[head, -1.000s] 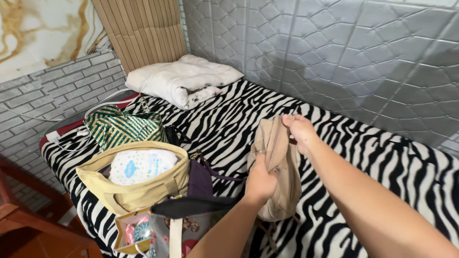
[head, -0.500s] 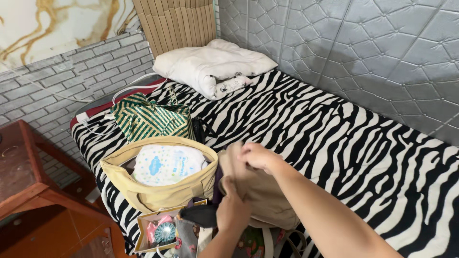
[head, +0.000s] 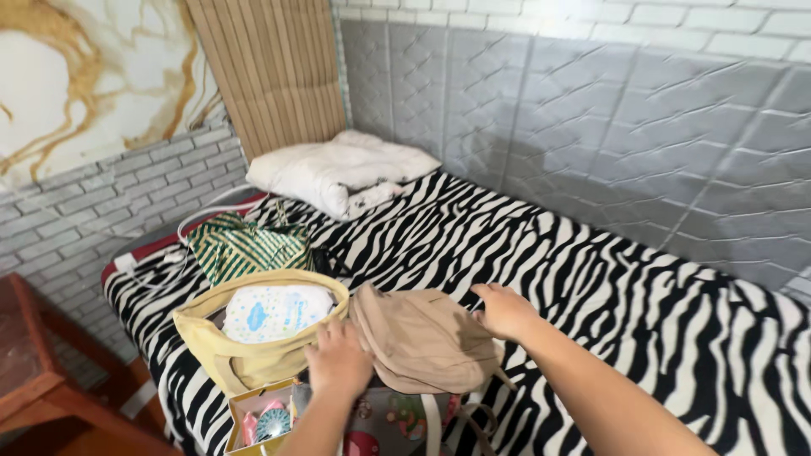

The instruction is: The person opens a beige backpack on a bed, places items including an umbrella, a wallet and papers into its compartments, and zips the pockets closed. They then handle a black bag and a toy figure on the bed.

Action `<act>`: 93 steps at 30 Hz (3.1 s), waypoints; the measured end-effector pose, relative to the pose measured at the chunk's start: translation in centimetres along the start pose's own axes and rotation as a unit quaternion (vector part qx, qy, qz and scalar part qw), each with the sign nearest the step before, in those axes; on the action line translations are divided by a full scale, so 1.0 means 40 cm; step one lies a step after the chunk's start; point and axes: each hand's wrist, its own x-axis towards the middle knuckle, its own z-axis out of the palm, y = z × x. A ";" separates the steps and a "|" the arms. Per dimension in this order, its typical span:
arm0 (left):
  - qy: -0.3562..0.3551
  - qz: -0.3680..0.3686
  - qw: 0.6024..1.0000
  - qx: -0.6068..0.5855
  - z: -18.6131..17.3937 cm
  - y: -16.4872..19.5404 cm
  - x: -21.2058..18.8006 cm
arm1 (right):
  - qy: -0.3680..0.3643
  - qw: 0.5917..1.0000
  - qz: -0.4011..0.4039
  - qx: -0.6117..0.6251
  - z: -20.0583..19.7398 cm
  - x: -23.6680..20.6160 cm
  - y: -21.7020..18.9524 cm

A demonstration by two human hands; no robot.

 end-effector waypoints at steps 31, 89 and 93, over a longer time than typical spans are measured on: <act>0.314 0.054 0.947 0.048 -0.215 0.054 -1.115 | 0.319 0.937 -0.138 -0.045 -0.186 -1.023 0.027; 0.320 -0.205 0.914 0.142 -0.092 0.222 -2.740 | 0.273 0.878 -0.393 0.003 -0.148 -2.303 0.005; 0.295 -0.291 0.897 0.154 -0.096 0.099 -2.961 | 0.258 0.847 -0.464 0.011 -0.107 -2.426 -0.210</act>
